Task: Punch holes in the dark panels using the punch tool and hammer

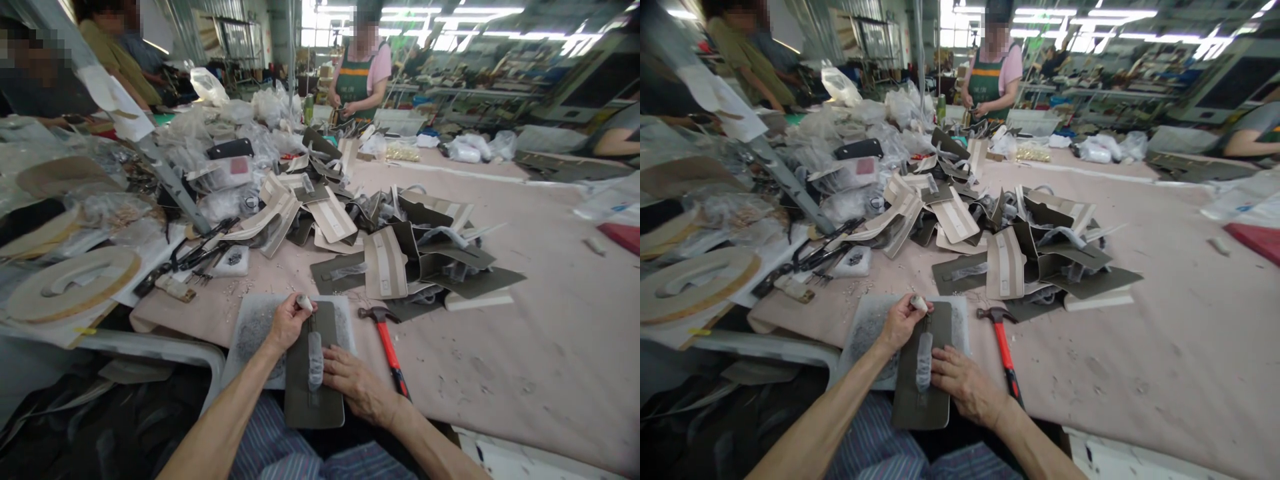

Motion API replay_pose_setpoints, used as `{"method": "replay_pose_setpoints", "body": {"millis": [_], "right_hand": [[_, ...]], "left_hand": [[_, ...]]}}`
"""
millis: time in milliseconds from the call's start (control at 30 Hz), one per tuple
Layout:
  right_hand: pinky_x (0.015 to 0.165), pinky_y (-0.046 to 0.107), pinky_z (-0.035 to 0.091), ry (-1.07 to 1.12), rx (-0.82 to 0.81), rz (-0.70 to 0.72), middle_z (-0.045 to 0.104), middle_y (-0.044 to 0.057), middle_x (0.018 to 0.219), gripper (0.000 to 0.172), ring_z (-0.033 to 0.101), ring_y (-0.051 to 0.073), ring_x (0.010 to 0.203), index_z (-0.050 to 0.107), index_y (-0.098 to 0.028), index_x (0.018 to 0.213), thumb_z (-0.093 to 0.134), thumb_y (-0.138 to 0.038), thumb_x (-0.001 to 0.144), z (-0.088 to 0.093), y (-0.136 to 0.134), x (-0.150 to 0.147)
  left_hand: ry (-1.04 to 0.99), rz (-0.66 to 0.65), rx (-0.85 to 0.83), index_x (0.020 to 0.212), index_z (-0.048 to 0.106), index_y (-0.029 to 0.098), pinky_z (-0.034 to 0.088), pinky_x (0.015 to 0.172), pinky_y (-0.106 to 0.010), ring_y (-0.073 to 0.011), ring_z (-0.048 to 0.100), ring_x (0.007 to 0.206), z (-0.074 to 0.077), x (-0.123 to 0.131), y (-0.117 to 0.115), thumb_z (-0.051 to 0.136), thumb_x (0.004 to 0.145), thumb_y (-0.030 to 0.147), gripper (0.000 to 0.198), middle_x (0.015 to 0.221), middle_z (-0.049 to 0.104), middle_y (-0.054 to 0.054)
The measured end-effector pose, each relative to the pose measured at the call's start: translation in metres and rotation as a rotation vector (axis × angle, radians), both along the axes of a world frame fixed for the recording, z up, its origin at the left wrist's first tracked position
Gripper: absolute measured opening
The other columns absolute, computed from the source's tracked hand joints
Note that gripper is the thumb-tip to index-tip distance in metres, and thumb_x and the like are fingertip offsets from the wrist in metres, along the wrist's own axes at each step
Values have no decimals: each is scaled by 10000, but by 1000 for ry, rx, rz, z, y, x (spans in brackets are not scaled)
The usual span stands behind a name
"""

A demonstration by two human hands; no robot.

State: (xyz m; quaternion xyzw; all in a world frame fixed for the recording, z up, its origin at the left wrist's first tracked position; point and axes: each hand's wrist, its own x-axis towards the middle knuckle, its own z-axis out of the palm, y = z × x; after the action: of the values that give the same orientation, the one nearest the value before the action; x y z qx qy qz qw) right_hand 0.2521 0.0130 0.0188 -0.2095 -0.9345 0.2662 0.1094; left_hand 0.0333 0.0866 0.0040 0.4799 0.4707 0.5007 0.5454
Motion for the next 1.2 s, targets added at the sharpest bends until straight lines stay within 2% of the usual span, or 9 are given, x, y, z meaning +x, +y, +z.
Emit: {"method": "replay_pose_setpoints", "body": {"millis": [333,500,600,700,767,867,933,1067,1200], "right_hand": [[1207,505,249,-45,0,-139,485,66,1478,603,332,229,1434,469,-243,1433,439,-72,855,11,-10,10],[1070,476,411,47,168,-773,534,149,1358,408,484,273,1271,526,-184,1315,438,-190,917,-2,-19,53],[953,478,458,-142,143,-1108,583,186,1172,375,558,317,1090,560,-132,1212,506,-314,889,-16,-24,75],[826,414,483,-227,-92,-1225,593,128,958,258,588,270,896,576,-161,1043,523,-294,829,-20,-29,79],[688,341,486,-86,-434,-1307,567,64,816,133,570,206,725,536,-195,906,521,-266,794,-15,-28,73],[482,257,407,154,-950,-1303,502,-12,675,110,457,126,502,452,-223,794,526,-303,777,8,-20,61],[402,229,327,280,-1033,-1290,478,-41,647,189,366,95,421,436,-230,798,514,-402,817,30,-14,50],[429,235,300,319,-462,-1274,463,-49,589,355,400,115,437,436,-240,792,438,-578,900,70,-3,22],[499,267,273,74,77,-1001,519,-8,588,283,476,148,494,457,-229,799,363,-434,970,85,10,-2]], "left_hand": [[110,-71,50,950,605,176,522,836,-304,-183,678,862,-5,-2,4,640,820,245,151,894,720,-41],[175,-197,97,913,631,167,493,828,-284,-175,643,854,-6,-7,12,605,806,168,110,867,692,-35],[189,-234,116,906,628,170,488,834,-281,-175,637,852,-6,-9,13,593,810,155,103,866,685,-30],[250,-214,163,916,636,176,476,823,-267,-172,628,850,-5,-8,10,574,828,157,109,869,681,-23],[284,-192,188,933,638,180,469,816,-261,-170,626,847,-4,-7,7,562,834,155,127,872,682,-19],[314,-181,201,925,638,183,461,797,-255,-165,622,825,-1,-5,4,552,827,146,136,856,681,-10],[331,-184,205,905,640,184,455,781,-251,-161,615,802,2,-4,2,545,826,145,130,835,676,-4],[352,-192,207,891,643,182,450,769,-252,-160,609,792,2,-4,2,532,834,152,128,824,670,-3],[376,-185,206,897,645,178,450,747,-260,-166,605,777,-6,-4,3,531,833,156,133,817,670,-7]]}}
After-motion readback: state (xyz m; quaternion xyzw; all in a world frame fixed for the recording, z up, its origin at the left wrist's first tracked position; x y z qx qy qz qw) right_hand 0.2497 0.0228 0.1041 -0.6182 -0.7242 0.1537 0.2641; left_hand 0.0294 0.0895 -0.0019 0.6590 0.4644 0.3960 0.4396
